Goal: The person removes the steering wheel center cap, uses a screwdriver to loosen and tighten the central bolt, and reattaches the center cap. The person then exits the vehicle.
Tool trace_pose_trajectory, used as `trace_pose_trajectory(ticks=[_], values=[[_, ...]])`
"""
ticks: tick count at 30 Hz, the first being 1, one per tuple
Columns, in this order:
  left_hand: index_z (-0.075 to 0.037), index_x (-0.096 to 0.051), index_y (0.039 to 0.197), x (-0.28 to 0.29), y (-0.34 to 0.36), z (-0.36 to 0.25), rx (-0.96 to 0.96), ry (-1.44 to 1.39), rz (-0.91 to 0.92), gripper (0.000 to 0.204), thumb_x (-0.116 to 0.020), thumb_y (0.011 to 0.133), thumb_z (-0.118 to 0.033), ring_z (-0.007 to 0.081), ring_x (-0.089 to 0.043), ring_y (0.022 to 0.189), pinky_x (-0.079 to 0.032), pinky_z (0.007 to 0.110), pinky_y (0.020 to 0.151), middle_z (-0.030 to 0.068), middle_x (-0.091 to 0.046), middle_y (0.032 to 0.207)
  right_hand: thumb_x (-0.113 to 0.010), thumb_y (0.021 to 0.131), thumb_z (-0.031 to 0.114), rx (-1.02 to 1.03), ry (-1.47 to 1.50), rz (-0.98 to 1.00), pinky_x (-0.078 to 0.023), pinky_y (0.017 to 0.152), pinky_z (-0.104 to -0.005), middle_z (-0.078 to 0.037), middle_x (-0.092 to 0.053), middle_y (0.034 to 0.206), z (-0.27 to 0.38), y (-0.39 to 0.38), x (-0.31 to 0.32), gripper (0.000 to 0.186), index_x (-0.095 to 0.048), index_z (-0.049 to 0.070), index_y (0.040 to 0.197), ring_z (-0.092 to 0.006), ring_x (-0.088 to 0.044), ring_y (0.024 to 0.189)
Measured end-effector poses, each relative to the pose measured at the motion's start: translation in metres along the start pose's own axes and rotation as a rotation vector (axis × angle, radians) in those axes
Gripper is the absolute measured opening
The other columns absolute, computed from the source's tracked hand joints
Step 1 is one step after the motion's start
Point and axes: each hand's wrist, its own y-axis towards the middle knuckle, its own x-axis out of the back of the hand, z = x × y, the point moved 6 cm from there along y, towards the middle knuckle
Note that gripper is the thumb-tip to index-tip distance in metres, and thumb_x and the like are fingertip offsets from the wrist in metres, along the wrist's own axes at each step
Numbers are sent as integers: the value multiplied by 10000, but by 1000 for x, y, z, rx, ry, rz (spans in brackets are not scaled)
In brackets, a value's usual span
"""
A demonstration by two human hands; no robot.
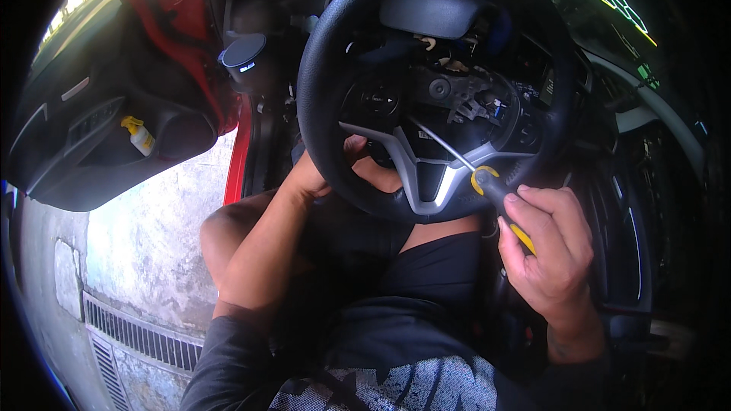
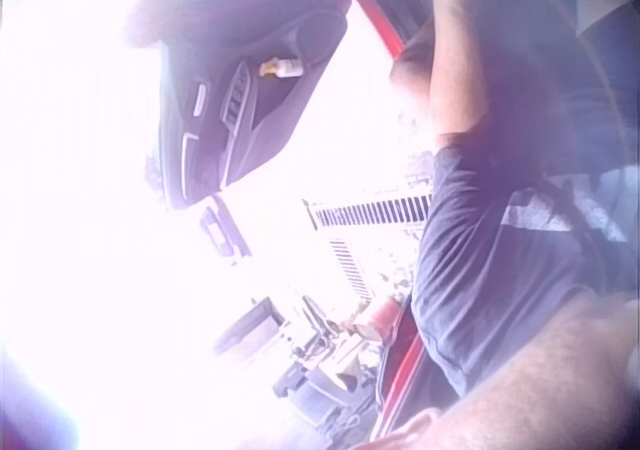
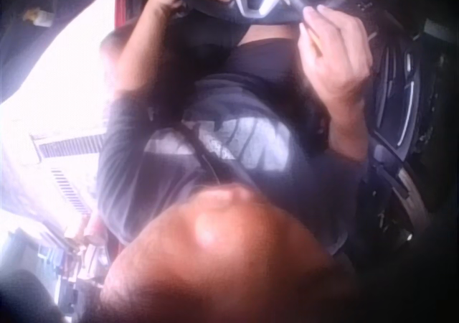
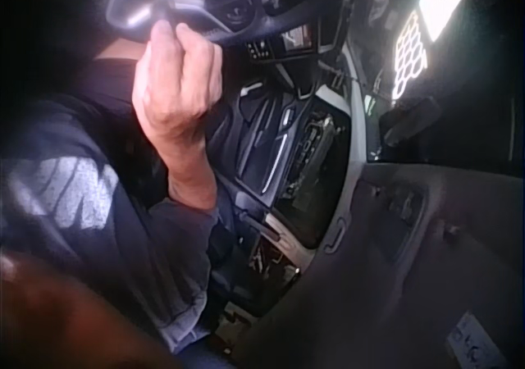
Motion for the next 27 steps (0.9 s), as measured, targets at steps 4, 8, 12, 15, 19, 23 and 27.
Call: trace_pose_trajectory(ticks=[4,8,12,15,19,23,27], values=[[-2,-670,1232,1,0,0,-1,1,3,270,-723,981,-87,167,-690,972,-568,329,860,79,-715,1101,-857,671,-159,13,-13,9,-570,638,-350,-180,-676,1005,1,0,-1,435,-748,-47,1077,-302,-691,794],[-3,-669,1230,-1,1,-1,-3,1,7,263,-717,988,-94,167,-688,972,-567,328,861,79,-713,1100,-855,676,-159,13,-16,16,-564,632,-349,-181,-673,1001,2,1,0,432,-747,-48,1079,-302,-690,793],[-3,-667,1228,-2,1,-3,-9,-2,8,257,-711,994,-101,167,-687,971,-566,328,863,79,-711,1100,-851,681,-160,25,-21,23,-563,636,-355,-180,-668,1001,2,3,1,445,-746,-48,1099,-303,-689,799],[-3,-666,1226,-4,2,-3,-13,-8,15,252,-707,999,-106,166,-685,971,-565,327,863,79,-709,1100,-835,734,-118,21,-35,51,-556,636,-353,-168,-653,1041,3,3,2,438,-735,-19,1149,-296,-683,827],[-4,-665,1224,-1,0,-4,-12,1,8,246,-701,1006,-113,166,-684,971,-563,326,865,79,-707,1100,-806,771,-72,97,-22,171,-555,682,-364,-165,-627,1133,25,20,8,408,-675,24,1145,-284,-672,850],[-4,-664,1221,0,-1,-6,-12,2,7,241,-695,1013,-120,165,-682,970,-562,326,866,78,-705,1099,-782,812,-13,200,-78,409,-569,701,-379,-176,-625,1120,44,30,5,283,-631,42,1044,-269,-671,860],[-5,-662,1219,-2,-2,-9,-20,-2,18,236,-689,1019,-127,165,-681,970,-561,325,867,78,-703,1099,-789,897,81,350,-112,200,-539,615,-359,-168,-638,997,48,30,9,226,-709,-17,1084,-256,-658,745]])
